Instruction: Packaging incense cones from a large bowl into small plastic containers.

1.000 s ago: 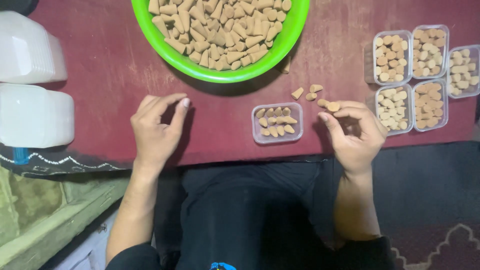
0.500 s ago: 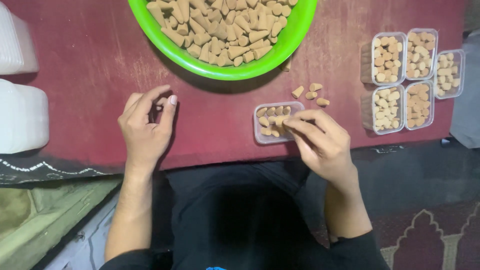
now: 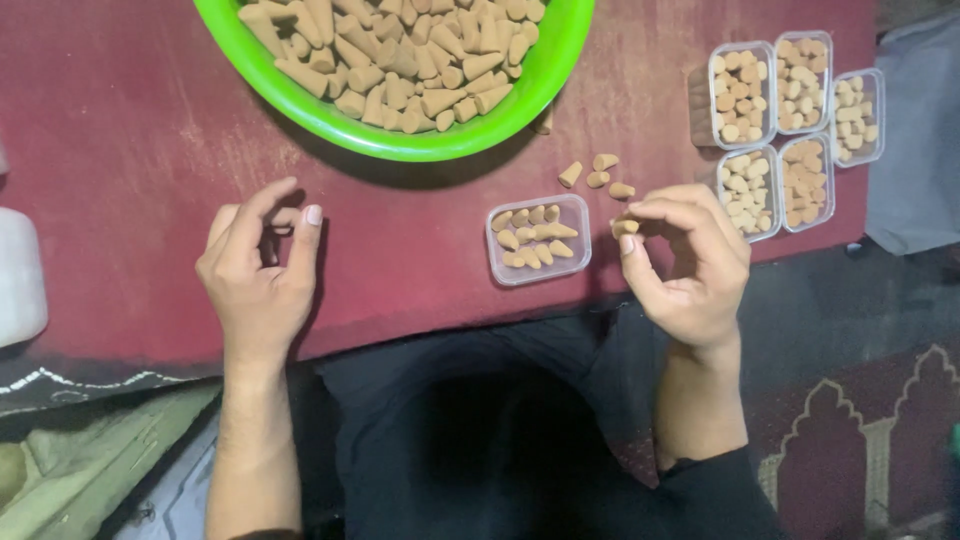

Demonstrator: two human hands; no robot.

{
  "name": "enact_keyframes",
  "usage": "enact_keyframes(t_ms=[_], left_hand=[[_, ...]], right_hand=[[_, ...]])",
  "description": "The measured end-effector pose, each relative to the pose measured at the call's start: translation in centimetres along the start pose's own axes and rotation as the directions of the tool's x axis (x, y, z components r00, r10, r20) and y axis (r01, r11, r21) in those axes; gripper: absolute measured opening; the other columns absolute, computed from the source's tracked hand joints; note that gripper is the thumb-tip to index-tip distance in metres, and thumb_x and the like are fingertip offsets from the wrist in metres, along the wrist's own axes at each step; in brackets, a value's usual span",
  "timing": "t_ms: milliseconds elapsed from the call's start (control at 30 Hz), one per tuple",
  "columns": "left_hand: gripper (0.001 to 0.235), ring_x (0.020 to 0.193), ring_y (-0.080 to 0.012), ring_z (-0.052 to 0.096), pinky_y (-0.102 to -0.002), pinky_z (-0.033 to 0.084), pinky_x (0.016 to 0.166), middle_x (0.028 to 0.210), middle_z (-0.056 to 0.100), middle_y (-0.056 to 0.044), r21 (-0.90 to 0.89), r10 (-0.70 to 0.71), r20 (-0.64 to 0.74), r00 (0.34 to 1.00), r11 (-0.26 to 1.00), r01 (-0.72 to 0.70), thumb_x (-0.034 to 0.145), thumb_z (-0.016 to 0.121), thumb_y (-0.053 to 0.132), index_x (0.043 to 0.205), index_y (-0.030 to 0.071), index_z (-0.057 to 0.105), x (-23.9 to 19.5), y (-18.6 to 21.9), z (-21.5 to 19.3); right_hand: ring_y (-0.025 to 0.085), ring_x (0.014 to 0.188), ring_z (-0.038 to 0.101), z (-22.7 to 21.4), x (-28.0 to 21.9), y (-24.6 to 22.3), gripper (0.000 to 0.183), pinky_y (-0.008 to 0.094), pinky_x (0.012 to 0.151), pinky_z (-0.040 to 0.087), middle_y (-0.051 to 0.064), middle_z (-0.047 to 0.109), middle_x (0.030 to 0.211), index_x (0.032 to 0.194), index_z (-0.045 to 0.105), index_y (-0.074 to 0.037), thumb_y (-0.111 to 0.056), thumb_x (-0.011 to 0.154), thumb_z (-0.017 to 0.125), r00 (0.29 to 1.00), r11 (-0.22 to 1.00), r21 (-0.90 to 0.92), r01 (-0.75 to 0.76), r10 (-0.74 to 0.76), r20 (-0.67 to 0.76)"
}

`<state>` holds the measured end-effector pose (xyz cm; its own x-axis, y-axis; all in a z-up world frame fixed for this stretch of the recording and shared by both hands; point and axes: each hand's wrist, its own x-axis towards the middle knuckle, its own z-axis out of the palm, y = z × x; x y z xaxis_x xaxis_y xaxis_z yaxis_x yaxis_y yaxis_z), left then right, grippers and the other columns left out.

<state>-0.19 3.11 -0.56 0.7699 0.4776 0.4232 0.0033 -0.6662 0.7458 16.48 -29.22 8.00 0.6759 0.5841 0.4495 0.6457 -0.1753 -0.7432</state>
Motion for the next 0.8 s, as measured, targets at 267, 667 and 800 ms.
enact_keyframes(t_ms=[267, 667, 800], left_hand=[[0.024, 0.076, -0.0324, 0.061, -0.039, 0.050, 0.067, 0.084, 0.074, -0.012, 0.029, 0.004, 0.010, 1.000, 1.000, -0.004, 0.103, 0.083, 0.000, 0.124, -0.004, 0.074, -0.3, -0.6, 0.2], [0.025, 0.078, -0.0325, 0.062, -0.041, 0.051, 0.073, 0.085, 0.073, -0.011, 0.050, -0.009, 0.026, 1.000, 0.999, 0.007, 0.104, 0.082, 0.002, 0.127, -0.003, 0.073, -0.2, -0.6, 0.3], [0.025, 0.079, -0.0335, 0.062, -0.042, 0.052, 0.076, 0.085, 0.074, -0.011, 0.055, -0.009, 0.031, 0.999, 0.998, 0.007, 0.104, 0.082, 0.002, 0.127, -0.003, 0.072, -0.1, -0.5, 0.3]], right_hand=[[0.039, 0.089, 0.072, 0.1, 0.8, 0.4, 0.014, 0.045, 0.079, 0.059, 0.021, 0.070, 0.101, 0.104, 0.074, 0.006, 0.009, 0.090, 0.075, 0.977, 0.949, -0.299, 0.105, -0.043, 0.208], [0.035, 0.088, 0.065, 0.5, 2.4, 1.1, 0.012, 0.042, 0.080, 0.053, 0.016, 0.063, 0.098, 0.104, 0.066, 0.001, 0.003, 0.093, 0.061, 0.806, 0.732, -0.462, 0.500, -0.198, 0.559], [0.035, 0.088, 0.065, 0.3, 2.5, 1.8, 0.011, 0.041, 0.084, 0.053, 0.016, 0.063, 0.094, 0.099, 0.066, 0.002, 0.002, 0.088, 0.063, 0.765, 0.712, -0.449, 0.540, -0.191, 0.615]])
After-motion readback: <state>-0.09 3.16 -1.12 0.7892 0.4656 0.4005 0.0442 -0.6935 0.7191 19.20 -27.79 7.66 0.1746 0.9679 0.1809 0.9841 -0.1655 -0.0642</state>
